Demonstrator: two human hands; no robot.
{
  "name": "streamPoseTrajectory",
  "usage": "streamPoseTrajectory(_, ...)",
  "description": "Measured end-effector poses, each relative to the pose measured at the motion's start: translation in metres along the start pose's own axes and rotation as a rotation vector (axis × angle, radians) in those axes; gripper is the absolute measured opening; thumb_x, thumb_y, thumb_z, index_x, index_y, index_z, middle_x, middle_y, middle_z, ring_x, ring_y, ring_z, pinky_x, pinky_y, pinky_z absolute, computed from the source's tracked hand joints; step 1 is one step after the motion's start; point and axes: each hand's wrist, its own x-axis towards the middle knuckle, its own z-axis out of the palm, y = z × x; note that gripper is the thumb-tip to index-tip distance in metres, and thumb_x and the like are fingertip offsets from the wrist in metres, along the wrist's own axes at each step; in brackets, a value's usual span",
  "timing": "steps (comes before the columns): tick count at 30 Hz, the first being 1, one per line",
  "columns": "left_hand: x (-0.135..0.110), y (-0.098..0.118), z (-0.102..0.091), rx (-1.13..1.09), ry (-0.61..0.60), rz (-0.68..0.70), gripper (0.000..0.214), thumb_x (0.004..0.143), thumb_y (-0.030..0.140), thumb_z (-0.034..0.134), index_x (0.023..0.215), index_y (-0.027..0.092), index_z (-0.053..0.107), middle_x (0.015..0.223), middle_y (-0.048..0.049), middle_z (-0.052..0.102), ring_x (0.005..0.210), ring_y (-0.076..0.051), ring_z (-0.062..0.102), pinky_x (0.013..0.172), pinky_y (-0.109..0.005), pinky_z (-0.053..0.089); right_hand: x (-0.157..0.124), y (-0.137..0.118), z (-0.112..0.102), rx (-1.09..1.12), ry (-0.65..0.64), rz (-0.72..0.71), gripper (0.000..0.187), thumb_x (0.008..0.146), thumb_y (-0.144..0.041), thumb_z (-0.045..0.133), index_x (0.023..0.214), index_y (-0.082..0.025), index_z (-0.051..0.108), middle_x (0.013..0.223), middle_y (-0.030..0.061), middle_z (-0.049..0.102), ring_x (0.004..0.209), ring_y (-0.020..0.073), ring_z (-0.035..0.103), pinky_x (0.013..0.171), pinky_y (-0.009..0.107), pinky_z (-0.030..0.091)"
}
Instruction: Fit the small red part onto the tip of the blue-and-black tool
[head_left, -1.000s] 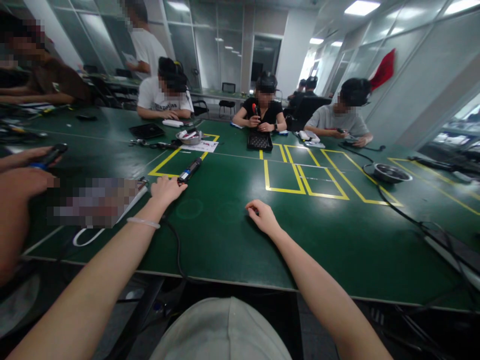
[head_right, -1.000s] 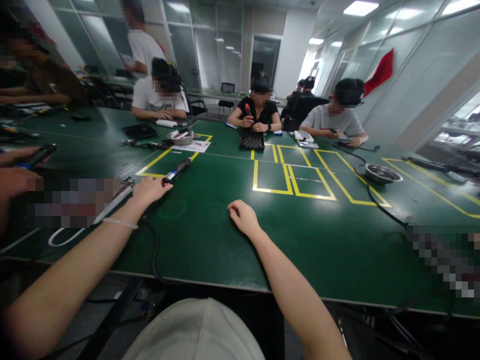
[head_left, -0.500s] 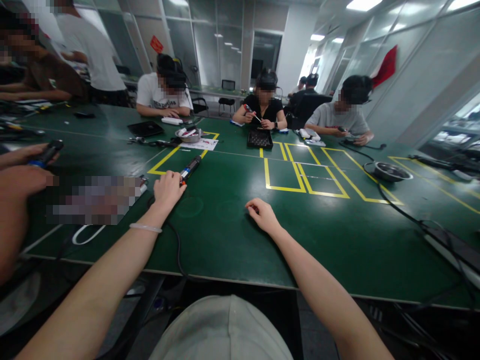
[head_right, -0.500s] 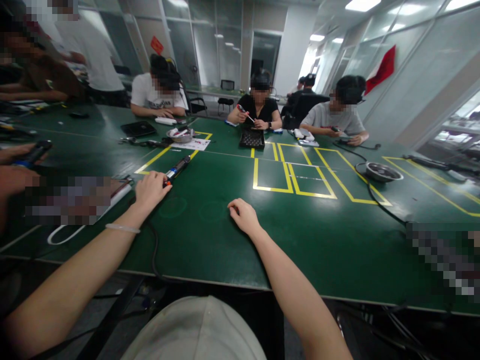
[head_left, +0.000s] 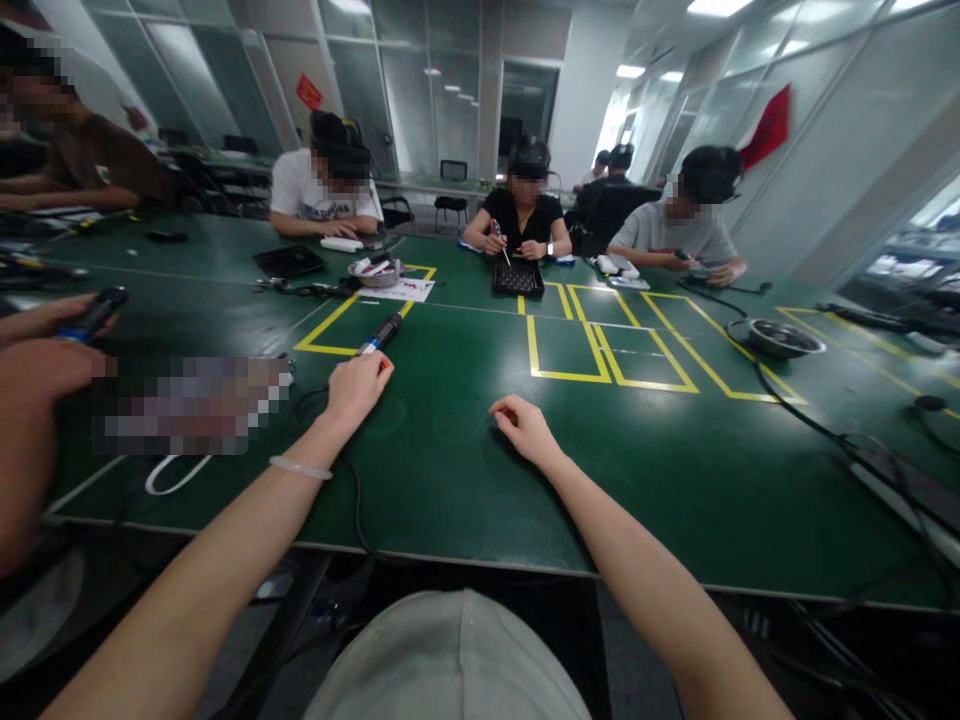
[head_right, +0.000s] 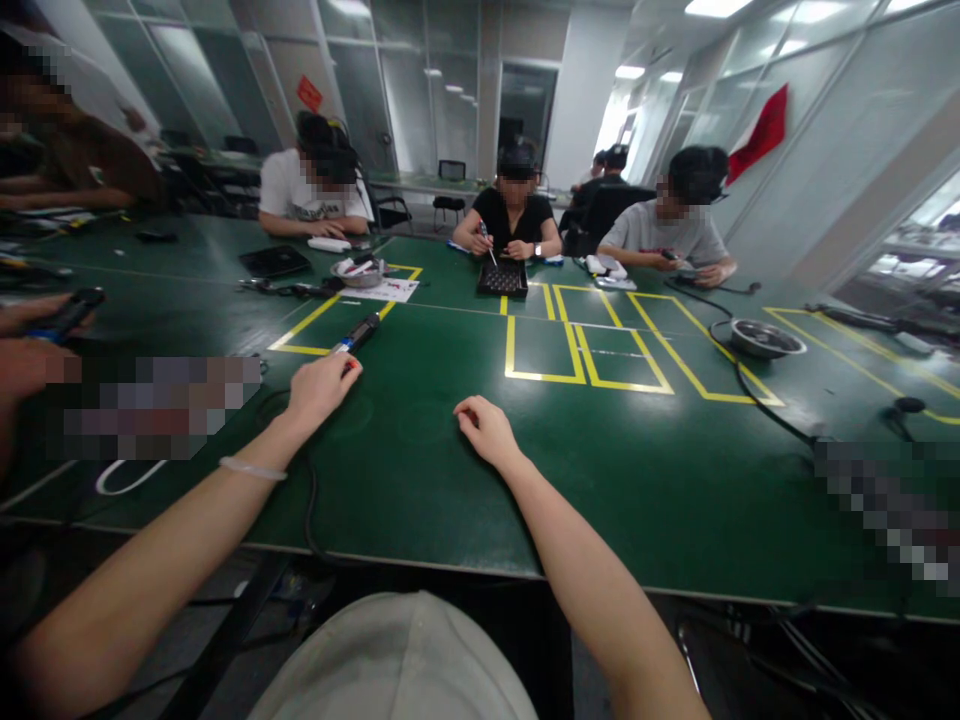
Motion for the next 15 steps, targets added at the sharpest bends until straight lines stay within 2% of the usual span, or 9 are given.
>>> streamPoseTrajectory(3, -0.009, 0.041, -0.002, -0.252, -0.091, 0.143, 0.030, 0.091, 0.043, 0.046, 0.103, 0.022, 0.064, 0.094, -0.0045, 0.070, 0.085, -0.020, 0.064, 0.071, -0.028, 0.044, 0.001, 0.002, 0.000, 0.104, -0.002, 0.047, 0.014, 0.085, -0.019, 0.052, 0.090, -0.019, 0.065, 0.085, 0.0033, 0.067, 0.074, 0.0152, 0.060, 0.070, 0.027, 0.046)
streamPoseTrajectory(6, -0.020, 0.085, -0.002, -0.499, -0.220, 0.305, 0.026, 0.088, 0.041, 0.052, 0.099, 0.022, 0.066, 0.091, -0.0017, 0.071, 0.081, -0.016, 0.064, 0.070, -0.025, 0.044, 0.002, 0.007, 0.000, 0.253, -0.009, 0.119, 0.014, 0.086, -0.027, 0.054, 0.092, -0.019, 0.063, 0.083, 0.0030, 0.068, 0.074, 0.0160, 0.062, 0.070, 0.029, 0.048)
streamPoseTrajectory(9, -0.028, 0.118, -0.001, -0.577, -0.279, 0.382, 0.022, 0.085, 0.038, 0.056, 0.094, 0.020, 0.067, 0.087, -0.0016, 0.070, 0.078, -0.015, 0.062, 0.067, -0.024, 0.043, 0.005, 0.013, 0.000, 0.384, -0.001, 0.188, 0.018, 0.088, -0.035, 0.053, 0.091, -0.019, 0.061, 0.079, 0.0027, 0.068, 0.072, 0.0157, 0.062, 0.070, 0.029, 0.050)
streamPoseTrajectory(12, -0.034, 0.133, -0.001, -0.522, -0.252, 0.443, 0.019, 0.085, 0.036, 0.058, 0.089, 0.020, 0.066, 0.084, -0.0017, 0.067, 0.075, -0.015, 0.060, 0.062, -0.023, 0.040, 0.006, 0.016, 0.000, 0.436, -0.010, 0.209, 0.021, 0.085, -0.039, 0.058, 0.088, -0.018, 0.060, 0.075, 0.0014, 0.066, 0.069, 0.0147, 0.061, 0.069, 0.029, 0.049)
streamPoseTrajectory(15, -0.038, 0.134, 0.002, -0.496, -0.216, 0.500, 0.016, 0.085, 0.034, 0.059, 0.087, 0.019, 0.064, 0.085, -0.0016, 0.064, 0.074, -0.014, 0.058, 0.061, -0.023, 0.039, 0.005, 0.016, -0.001, 0.520, -0.051, 0.214, 0.025, 0.078, -0.039, 0.067, 0.090, -0.019, 0.058, 0.075, 0.0003, 0.065, 0.067, 0.0138, 0.059, 0.067, 0.028, 0.047)
